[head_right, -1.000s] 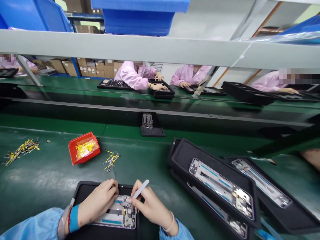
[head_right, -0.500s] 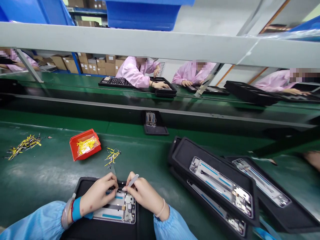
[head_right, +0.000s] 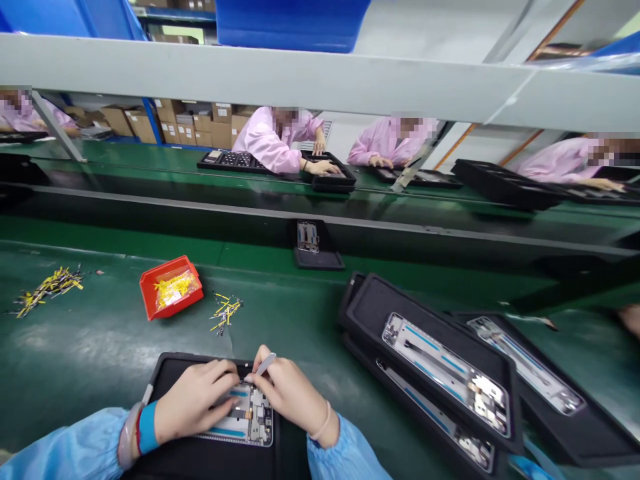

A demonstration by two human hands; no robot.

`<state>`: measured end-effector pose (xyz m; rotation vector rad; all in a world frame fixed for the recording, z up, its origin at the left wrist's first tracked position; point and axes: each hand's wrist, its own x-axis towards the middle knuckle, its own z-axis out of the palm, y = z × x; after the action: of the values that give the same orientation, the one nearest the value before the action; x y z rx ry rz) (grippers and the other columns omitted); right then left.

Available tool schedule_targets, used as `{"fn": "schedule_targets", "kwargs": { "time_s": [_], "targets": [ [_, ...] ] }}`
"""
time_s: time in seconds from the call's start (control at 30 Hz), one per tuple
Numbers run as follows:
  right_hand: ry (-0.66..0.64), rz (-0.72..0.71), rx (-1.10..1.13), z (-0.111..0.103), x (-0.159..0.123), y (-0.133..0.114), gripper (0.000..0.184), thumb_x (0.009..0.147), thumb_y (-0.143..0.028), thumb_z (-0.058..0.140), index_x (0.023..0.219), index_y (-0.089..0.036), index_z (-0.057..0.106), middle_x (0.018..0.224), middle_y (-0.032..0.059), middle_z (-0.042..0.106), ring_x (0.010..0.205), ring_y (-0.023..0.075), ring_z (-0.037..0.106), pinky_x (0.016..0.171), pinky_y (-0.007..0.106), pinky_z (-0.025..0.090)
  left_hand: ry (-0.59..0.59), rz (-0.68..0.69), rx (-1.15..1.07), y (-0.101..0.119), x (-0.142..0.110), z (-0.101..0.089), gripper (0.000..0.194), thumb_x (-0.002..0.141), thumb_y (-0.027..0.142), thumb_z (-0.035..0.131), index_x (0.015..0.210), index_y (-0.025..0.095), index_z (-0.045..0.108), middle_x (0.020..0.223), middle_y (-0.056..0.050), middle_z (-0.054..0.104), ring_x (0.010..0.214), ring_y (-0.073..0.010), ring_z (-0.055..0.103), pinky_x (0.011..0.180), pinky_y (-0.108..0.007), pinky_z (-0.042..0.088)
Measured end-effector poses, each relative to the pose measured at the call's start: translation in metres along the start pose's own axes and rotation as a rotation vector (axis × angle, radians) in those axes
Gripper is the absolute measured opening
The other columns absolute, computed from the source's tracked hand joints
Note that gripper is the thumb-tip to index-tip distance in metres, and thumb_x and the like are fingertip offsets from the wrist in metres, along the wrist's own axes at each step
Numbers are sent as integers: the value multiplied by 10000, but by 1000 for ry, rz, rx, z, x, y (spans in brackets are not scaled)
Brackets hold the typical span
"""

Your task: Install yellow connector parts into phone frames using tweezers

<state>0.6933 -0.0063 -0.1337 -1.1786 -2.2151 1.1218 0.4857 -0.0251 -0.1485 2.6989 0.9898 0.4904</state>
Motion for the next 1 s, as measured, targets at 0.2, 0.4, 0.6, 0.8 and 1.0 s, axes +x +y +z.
{"fn": "schedule_targets", "kwargs": {
  "time_s": [0.2,0.4,0.6,0.8,1.0],
  "targets": [
    [-19,-13,-37,-1,0,-1,143,896,-194,451,758,-228,431,691,-2,543,596,177,572,567,270,407,-4,87,173,0,-4,8,56,903,191,518,957,196,503,895,-24,593,716,-163,579,535,-233,460],
    [-22,-29,-77,0,-1,-3,146,897,-181,434,761,-231,422,677,-3,550,575,172,569,544,267,388,25,98,196,1,-5,8,34,919,195,513,952,187,509,902,-23,603,697,-157,570,522,-236,458],
    [-49,14,-121,1,-2,-8,143,881,-140,448,786,-236,401,708,10,594,618,190,598,570,266,400,2,104,210,2,-6,8,102,904,195,533,1002,184,507,902,-28,607,703,-170,571,520,-248,468],
    [-66,58,-132,3,-6,-7,163,890,-145,440,786,-244,363,713,9,593,625,192,583,572,261,391,-30,97,225,2,-8,10,165,900,224,580,1046,189,515,934,-33,607,733,-171,568,559,-247,485],
    [-52,73,-79,5,-9,-4,152,891,-166,433,792,-245,351,705,0,572,621,187,571,577,258,392,-94,104,250,0,-9,11,213,906,243,591,1100,189,521,990,-52,592,794,-179,565,587,-248,494]
  ]
}}
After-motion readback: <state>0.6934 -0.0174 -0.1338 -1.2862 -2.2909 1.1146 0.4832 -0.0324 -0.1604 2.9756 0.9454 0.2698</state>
